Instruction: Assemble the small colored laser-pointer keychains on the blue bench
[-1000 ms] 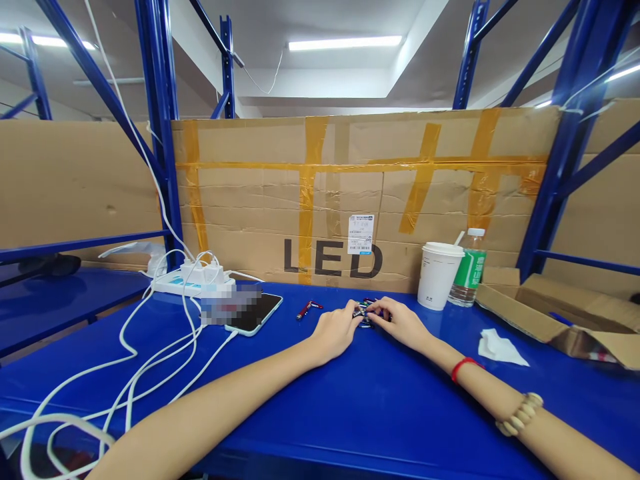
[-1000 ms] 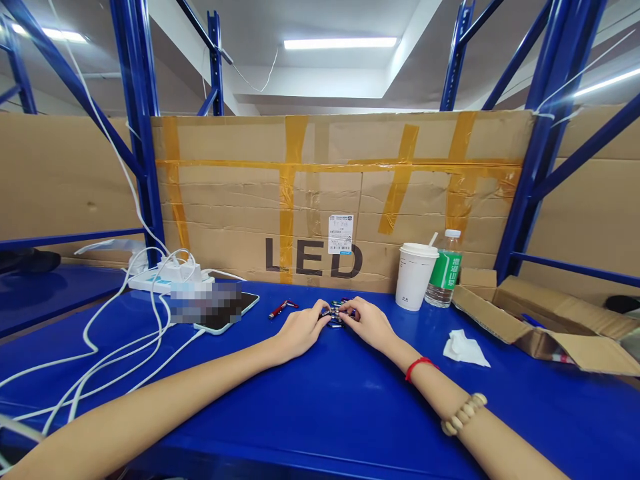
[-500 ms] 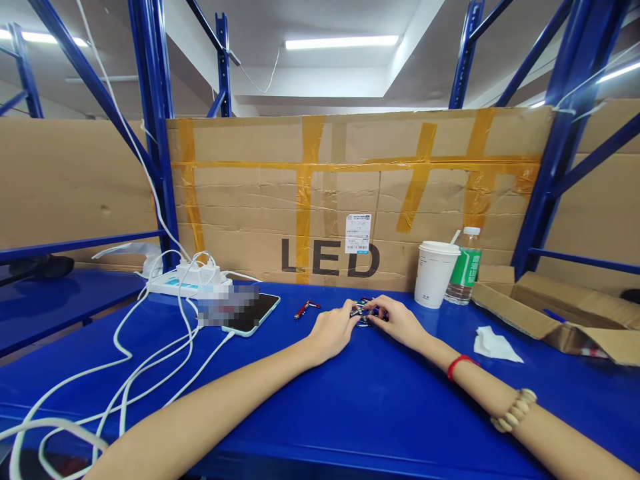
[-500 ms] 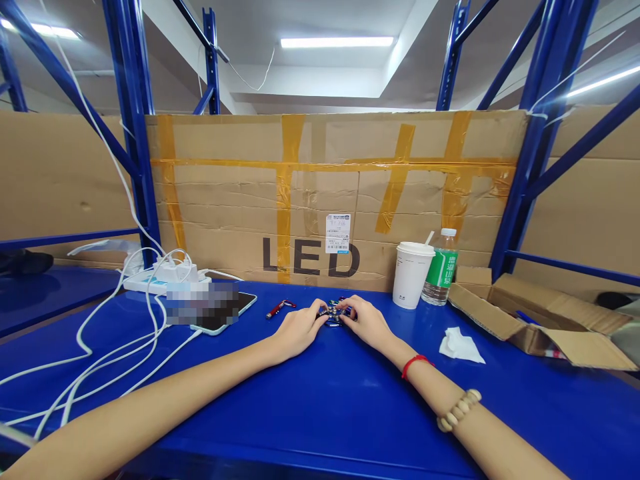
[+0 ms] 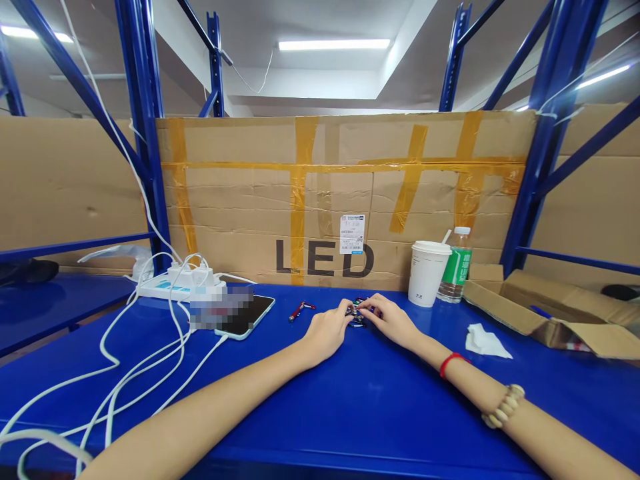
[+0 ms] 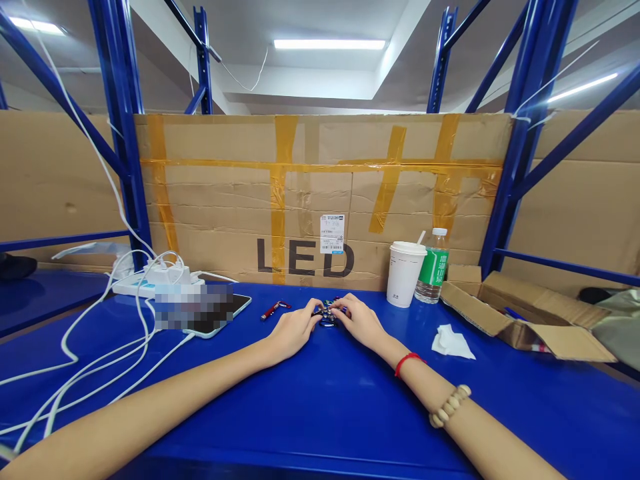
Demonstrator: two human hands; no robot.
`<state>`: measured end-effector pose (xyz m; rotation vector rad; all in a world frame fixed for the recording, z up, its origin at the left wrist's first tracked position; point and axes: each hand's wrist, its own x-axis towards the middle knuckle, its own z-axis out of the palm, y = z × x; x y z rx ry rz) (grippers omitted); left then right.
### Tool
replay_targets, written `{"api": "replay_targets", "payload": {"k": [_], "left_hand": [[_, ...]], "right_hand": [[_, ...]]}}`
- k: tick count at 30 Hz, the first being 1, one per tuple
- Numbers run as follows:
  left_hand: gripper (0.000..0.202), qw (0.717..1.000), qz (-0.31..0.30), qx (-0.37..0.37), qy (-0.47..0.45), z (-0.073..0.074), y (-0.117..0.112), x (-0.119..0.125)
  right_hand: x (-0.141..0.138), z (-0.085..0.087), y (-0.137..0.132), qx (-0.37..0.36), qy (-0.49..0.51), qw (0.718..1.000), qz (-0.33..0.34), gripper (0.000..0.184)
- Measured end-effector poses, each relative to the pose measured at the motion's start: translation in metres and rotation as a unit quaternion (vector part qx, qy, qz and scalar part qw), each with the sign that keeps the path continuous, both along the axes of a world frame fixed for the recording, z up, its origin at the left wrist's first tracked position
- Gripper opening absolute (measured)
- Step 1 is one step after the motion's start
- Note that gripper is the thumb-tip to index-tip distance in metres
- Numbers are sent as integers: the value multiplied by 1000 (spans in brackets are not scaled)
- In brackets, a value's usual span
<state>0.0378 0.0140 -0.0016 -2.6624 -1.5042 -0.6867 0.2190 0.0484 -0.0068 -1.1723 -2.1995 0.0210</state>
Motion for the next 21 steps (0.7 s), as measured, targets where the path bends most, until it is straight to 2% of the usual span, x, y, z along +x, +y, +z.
{"api": "replay_targets", "payload": {"k": [9,21], "left_hand": [[27,1000,-11,-1,-2,1,0,0],[25,1000,-24,4,-1,0,-1,-1]], "right_hand": [[-2,1,-2,-18,-9,999,-29,29],[0,-1,0,-16,-18,1000,-16,19]]}}
